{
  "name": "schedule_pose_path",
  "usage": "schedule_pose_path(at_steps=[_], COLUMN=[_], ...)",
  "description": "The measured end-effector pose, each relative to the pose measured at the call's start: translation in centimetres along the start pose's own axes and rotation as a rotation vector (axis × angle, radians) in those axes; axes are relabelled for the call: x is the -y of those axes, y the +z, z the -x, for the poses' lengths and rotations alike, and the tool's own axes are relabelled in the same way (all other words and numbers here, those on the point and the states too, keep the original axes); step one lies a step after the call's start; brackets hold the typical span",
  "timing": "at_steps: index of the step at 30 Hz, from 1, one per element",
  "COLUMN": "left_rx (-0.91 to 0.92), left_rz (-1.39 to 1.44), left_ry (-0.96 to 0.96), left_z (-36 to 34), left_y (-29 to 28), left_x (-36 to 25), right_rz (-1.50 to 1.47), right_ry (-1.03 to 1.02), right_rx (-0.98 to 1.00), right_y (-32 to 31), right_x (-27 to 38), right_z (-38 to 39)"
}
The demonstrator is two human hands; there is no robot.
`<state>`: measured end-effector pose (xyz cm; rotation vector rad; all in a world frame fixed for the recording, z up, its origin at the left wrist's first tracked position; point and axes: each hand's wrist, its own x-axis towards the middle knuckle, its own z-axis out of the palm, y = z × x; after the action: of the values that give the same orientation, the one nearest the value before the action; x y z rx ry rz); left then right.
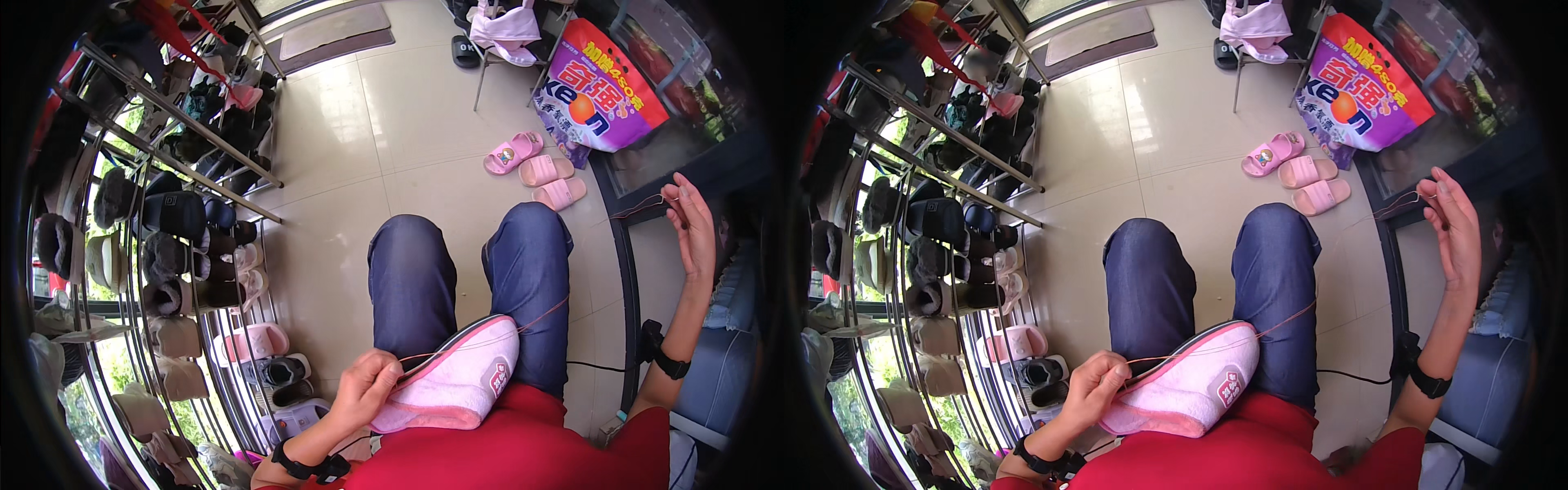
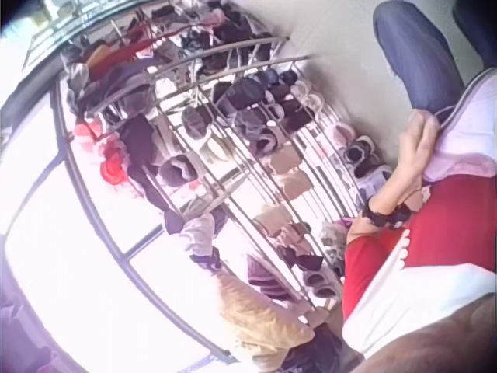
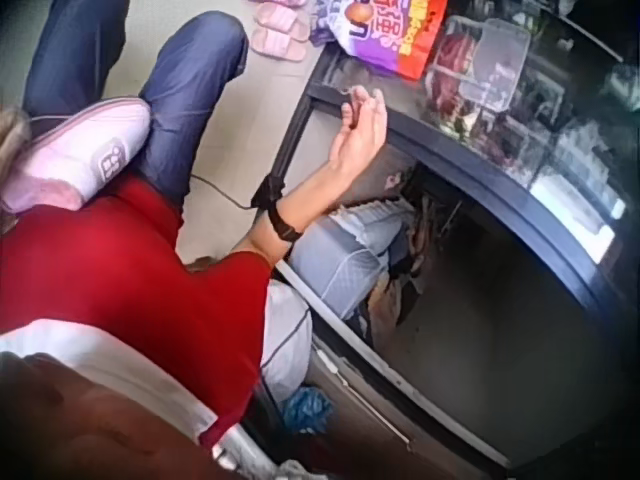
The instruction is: The person sits on the floor and sews a pink slipper using a needle and thread. They repeatedly insert the needle into the slipper's sole and pull the thread through to secure the parts together.
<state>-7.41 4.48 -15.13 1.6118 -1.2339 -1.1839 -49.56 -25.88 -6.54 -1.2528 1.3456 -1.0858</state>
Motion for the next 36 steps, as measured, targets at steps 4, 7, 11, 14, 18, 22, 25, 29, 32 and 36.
schedule_pose_path(at_steps=[4, 7, 11, 14, 18, 22, 25, 29, 32, 36], left_rx=[-0.098, -0.19, -0.142, -0.143, -0.245, -0.266, -0.253, -0.485, -0.131, -0.093], left_rz=[0.88, 1.237, 1.347, 1.167, 1.176, 1.127, 0.48, -0.549, -0.052, -0.164], left_ry=[-0.161, -0.009, 0.03, 0.045, 0.029, 0.047, 0.043, 0.348, 0.125, 0.148], left_z=[-1.8, -3.8, -4.8, -4.7, -4.7, -6.1, -7.4, -7.2, -4.4, -1.9], left_y=[-3.5, -8.8, -12.2, -10.6, -9.5, -10.5, -8.3, -5.6, -5.0, -3.2], left_x=[-0.9, -2.2, -3.6, -4.0, -3.1, -4.7, -6.7, -7.8, -7.6, -6.4], right_rz=[-0.131, -0.318, -0.526, -0.593, -0.741, -0.776, -0.757, -0.448, -0.274, -0.233], right_ry=[0.112, 0.17, 0.329, 0.356, 0.411, 0.35, 0.271, 0.127, 0.134, 0.347], right_rx=[-0.02, -0.031, 0.04, 0.033, -0.014, -0.043, 0.032, 0.013, 0.43, 1.098], right_y=[0.4, -0.7, 0.1, 2.9, 2.8, -1.4, -3.3, 2.9, 11.1, 20.3], right_x=[-1.9, -4.8, -9.0, -10.8, -11.9, -12.2, -11.3, -7.2, -2.8, -0.5], right_z=[-0.2, -1.0, -1.5, -1.1, -1.2, -2.3, -2.3, 0.5, 5.5, 10.9])
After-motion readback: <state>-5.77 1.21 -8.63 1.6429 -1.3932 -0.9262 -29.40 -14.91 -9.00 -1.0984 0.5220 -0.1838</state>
